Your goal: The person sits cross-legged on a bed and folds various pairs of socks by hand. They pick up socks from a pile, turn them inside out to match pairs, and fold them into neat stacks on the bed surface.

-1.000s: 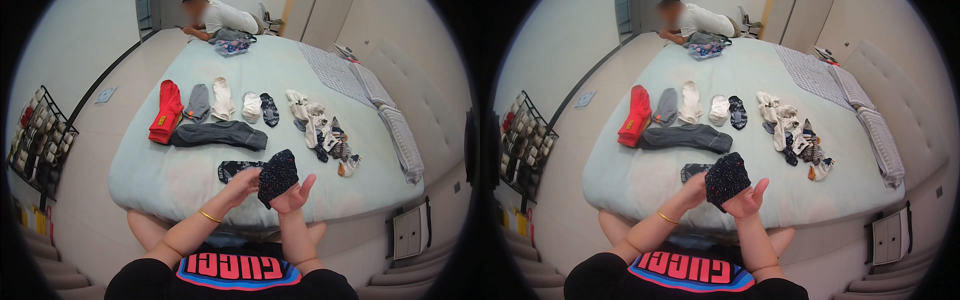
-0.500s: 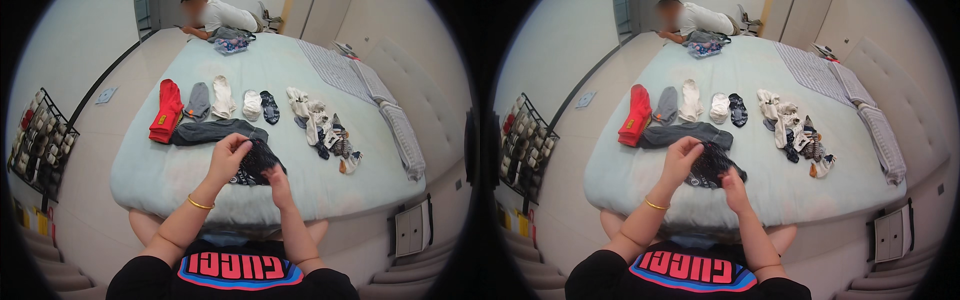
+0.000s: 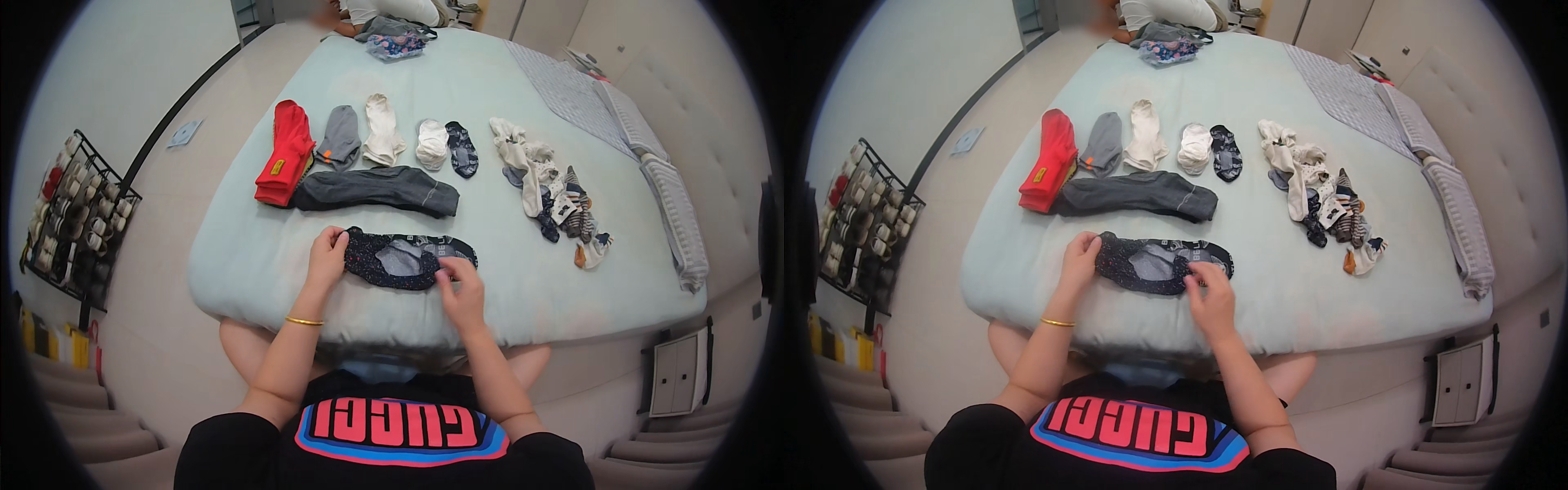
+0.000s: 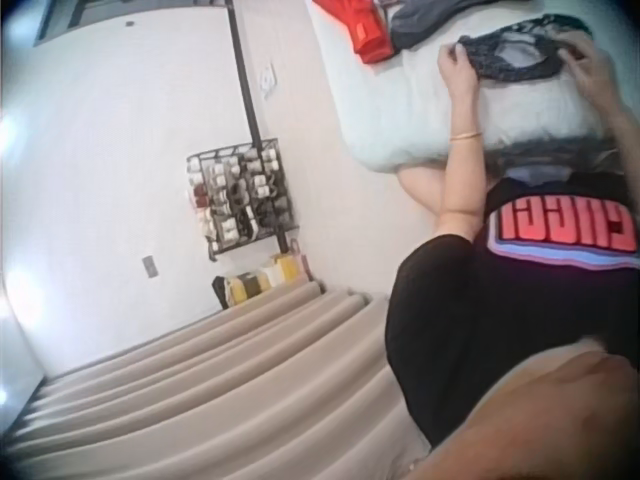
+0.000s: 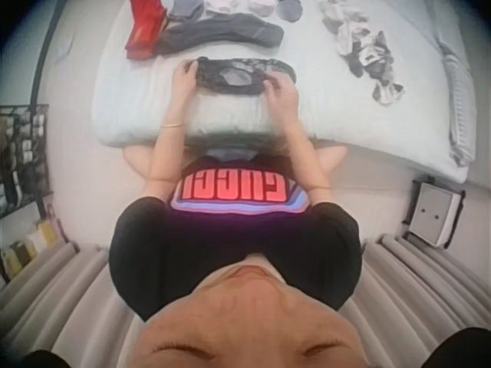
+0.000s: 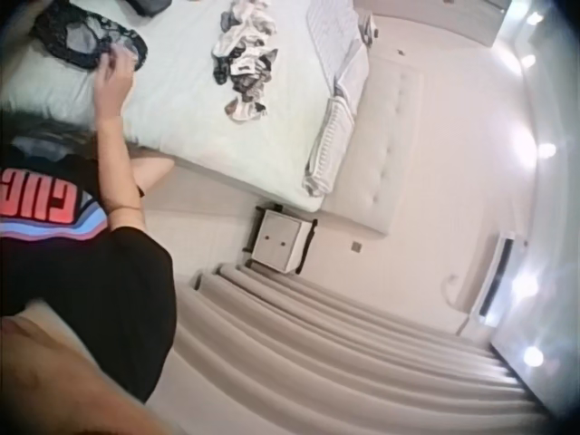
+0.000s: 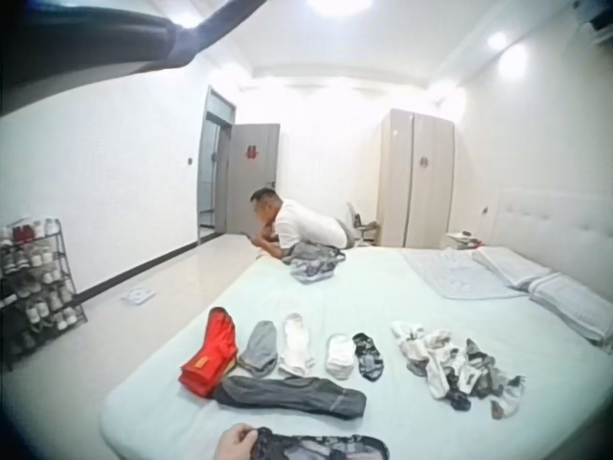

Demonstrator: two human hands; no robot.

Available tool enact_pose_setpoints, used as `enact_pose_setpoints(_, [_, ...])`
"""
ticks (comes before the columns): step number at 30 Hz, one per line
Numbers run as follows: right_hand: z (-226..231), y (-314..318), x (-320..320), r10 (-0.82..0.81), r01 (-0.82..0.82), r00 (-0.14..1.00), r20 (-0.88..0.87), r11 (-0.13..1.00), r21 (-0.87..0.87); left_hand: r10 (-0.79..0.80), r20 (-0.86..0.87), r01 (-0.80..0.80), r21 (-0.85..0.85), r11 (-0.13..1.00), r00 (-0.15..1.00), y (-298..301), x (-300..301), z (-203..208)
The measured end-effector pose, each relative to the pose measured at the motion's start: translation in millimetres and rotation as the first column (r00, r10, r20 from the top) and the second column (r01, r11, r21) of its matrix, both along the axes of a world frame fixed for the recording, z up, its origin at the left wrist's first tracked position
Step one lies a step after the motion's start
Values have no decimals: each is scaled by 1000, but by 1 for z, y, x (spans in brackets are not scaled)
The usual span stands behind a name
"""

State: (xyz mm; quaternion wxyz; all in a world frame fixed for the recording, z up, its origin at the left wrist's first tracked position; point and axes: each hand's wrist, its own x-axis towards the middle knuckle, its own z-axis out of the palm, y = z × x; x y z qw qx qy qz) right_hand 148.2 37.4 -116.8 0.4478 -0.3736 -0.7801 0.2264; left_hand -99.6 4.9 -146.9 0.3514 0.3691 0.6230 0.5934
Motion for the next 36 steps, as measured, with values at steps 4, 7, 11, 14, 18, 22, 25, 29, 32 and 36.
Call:
enact_pose_setpoints(4, [-8, 12, -3, -137, 142, 990, 34, 952, -273, 78, -83, -78, 8, 997, 994, 0, -5, -12])
enact_pose_setpoints(7, [-18, 24, -9, -119, 156, 986, 118, 907, -391, 140, -280, -157, -38, 987, 950, 5, -3, -14])
enact_pose_setpoints(11, [-30, 36, -7, -91, 51, 995, -35, 787, -615, 186, -257, -172, 73, 982, 948, 3, 5, -3])
enact_pose_setpoints(14, [-27, 31, -7, -183, -160, 919, -349, 637, -754, 217, -146, -199, 130, 971, 965, 0, 9, 0])
enact_pose_setpoints(18, [-15, 22, 2, -266, -173, 858, -440, 658, -733, 119, -4, -118, 145, 982, 993, 4, 22, 5])
enact_pose_setpoints(22, [-6, 59, 40, -242, -111, 860, -448, 769, -629, -5, 46, -2, 158, 987, 999, 38, 60, 22])
enact_pose_setpoints(25, [1, 85, 74, -299, -37, 854, -426, 781, -623, -154, -1, 153, 138, 979, 988, 71, 89, 39])
enact_pose_setpoints(29, [9, 91, 123, -442, 95, 804, -398, 756, -647, -244, -84, 253, 116, 961, 966, 109, 128, 41])
enact_pose_setpoints(32, [3, 103, 160, -534, 188, 765, -360, 720, -668, -297, -215, 305, 7, 952, 931, 131, 156, 27])
enact_pose_setpoints(36, [-20, 129, 200, -558, 312, 809, -187, 676, -667, -459, -356, 417, -191, 889, 814, 138, 176, 21])
